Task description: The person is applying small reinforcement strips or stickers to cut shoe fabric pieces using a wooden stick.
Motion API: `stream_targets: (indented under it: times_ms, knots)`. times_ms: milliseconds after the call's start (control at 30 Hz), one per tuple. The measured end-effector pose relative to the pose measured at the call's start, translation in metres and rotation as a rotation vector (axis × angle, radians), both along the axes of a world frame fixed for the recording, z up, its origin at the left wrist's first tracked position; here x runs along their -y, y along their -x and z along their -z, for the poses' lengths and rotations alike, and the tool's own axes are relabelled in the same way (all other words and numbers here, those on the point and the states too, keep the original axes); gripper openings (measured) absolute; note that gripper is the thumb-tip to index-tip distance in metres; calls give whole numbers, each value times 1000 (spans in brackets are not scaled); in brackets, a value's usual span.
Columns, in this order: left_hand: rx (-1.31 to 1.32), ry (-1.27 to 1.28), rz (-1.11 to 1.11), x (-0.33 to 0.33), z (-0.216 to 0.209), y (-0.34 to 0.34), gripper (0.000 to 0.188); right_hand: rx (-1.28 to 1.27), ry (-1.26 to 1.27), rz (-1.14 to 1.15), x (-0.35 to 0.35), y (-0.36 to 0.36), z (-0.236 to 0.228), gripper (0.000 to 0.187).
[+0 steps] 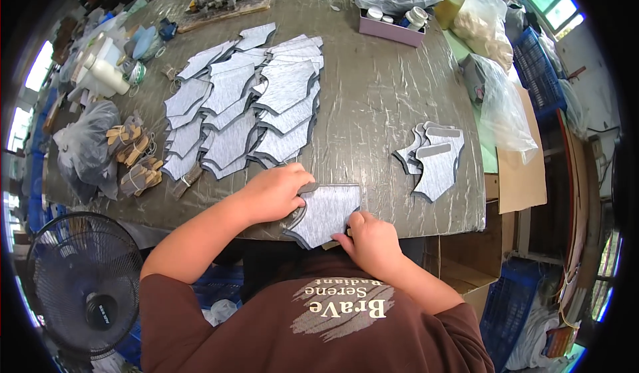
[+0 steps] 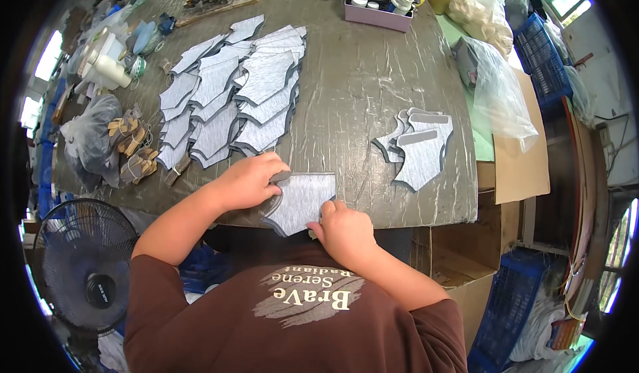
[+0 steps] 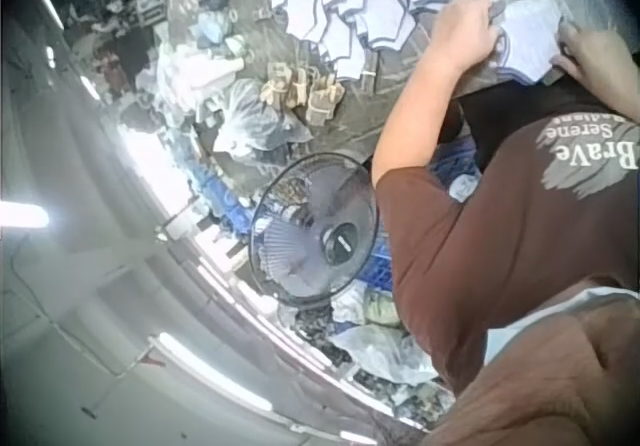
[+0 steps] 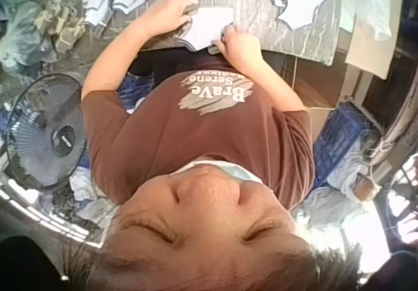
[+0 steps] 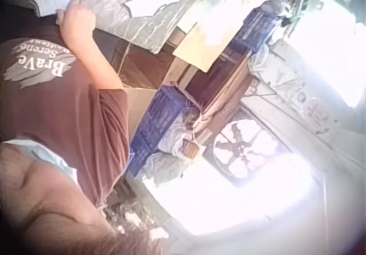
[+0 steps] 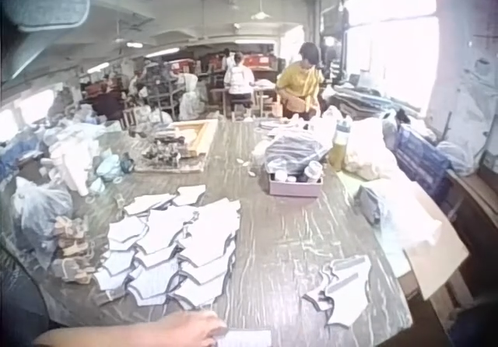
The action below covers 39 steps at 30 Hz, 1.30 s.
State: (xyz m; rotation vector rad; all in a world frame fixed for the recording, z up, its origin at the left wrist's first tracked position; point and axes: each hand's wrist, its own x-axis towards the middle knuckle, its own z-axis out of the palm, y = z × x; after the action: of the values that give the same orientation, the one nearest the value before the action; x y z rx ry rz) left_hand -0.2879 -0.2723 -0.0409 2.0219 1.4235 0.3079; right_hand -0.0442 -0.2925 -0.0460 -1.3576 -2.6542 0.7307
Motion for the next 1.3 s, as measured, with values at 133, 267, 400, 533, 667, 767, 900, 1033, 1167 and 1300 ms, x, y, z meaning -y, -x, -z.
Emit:
stream_targets:
  times_ms: [133, 267, 400, 533, 667, 767, 900, 1033, 1167, 1300]
  knots:
    - [12, 30, -77, 3, -19, -3, 44, -150, -5, 55, -11, -8, -6, 27]
    - [365, -4, -185, 27, -11, -18, 48, -694, 285, 253, -18, -3, -13, 7]
    - [610, 74, -192, 43, -9, -47, 40, -775, 558, 246, -21, 10, -14, 6]
    - [499, -155, -195, 50, -4, -55, 38, -810, 602, 278, -21, 13, -10, 9]
    - [331, -264, -191, 53, -6, -58, 42, -779, 574, 277, -20, 10, -13, 9]
    - [216, -310, -175, 53, -9, -60, 43, -772, 573, 261, -21, 9, -15, 8]
    - [134, -338, -158, 54, -12, -62, 43, -797, 598, 271, -20, 7, -14, 7]
    - [250, -344, -157, 53, -2, -64, 40, -960, 884, 300, -22, 6, -5, 4]
    - [778, 40, -390, 55, 1, -61, 34, -1159, 1068, 311, -18, 11, 2, 5]
    - [650, -195, -425, 46, 5, -49, 30, -1344, 1186, 273, -21, 8, 9, 13]
